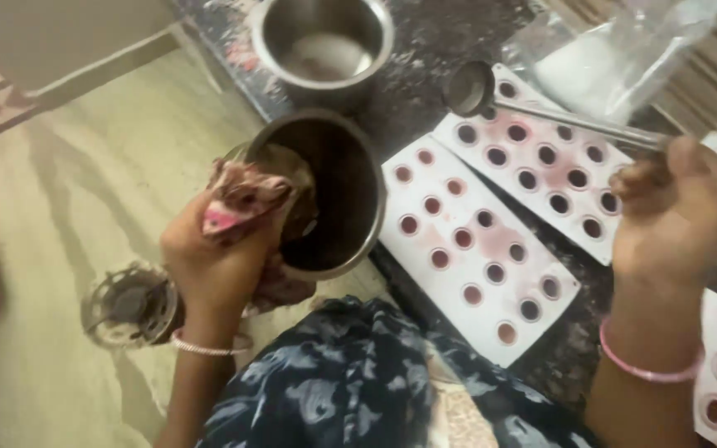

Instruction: Pouring liquid wax into small molds and preparing the workspace.

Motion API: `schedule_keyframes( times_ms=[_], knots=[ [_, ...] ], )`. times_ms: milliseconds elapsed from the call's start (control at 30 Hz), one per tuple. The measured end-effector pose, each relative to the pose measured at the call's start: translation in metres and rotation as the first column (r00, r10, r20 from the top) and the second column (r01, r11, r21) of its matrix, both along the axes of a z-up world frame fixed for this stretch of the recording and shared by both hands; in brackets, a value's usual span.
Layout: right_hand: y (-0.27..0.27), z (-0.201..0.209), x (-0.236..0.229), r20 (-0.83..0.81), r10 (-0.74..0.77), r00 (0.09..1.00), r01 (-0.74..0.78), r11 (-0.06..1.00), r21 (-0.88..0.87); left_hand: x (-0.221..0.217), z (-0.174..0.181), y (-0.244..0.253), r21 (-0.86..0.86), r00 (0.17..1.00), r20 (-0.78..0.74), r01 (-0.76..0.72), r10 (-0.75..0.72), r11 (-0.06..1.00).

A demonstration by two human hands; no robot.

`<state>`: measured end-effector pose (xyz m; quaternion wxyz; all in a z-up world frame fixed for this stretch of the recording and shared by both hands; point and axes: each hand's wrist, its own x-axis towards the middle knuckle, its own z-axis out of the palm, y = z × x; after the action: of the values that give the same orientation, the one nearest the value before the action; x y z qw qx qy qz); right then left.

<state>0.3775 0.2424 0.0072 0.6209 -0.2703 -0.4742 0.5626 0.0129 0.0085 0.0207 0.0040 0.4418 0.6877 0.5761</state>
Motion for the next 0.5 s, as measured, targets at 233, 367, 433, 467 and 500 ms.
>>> schedule_keyframes(
  times_ms=[233, 367, 433, 467, 500],
  knots=[
    [-0.106, 0.014, -0.1, 0.498, -0.072, 0.864, -0.117, 0.934, 0.338, 0.005, 0.001, 0.008, -0.024, 0.998, -0.062, 0.005, -0.007, 1.0],
    [-0.115, 0.016, -0.135, 0.736, -0.035, 0.676, -0.428, 0.794, 0.431, 0.01, 0.0, 0.01, -0.037, 0.996, -0.072, 0.046, -0.049, 0.998],
    [-0.116, 0.015, -0.145, 0.759, -0.039, 0.65, -0.487, 0.745, 0.456, 0.011, 0.001, 0.011, -0.045, 0.996, -0.07, 0.059, -0.062, 0.997],
    [-0.116, 0.015, -0.147, 0.775, -0.063, 0.629, -0.52, 0.708, 0.479, 0.011, 0.001, 0.011, -0.053, 0.995, -0.074, 0.068, -0.072, 0.996],
    [-0.116, 0.014, -0.15, 0.791, -0.087, 0.606, -0.554, 0.667, 0.498, 0.011, 0.001, 0.011, -0.06, 0.994, -0.076, 0.076, -0.081, 0.995]
  ],
)
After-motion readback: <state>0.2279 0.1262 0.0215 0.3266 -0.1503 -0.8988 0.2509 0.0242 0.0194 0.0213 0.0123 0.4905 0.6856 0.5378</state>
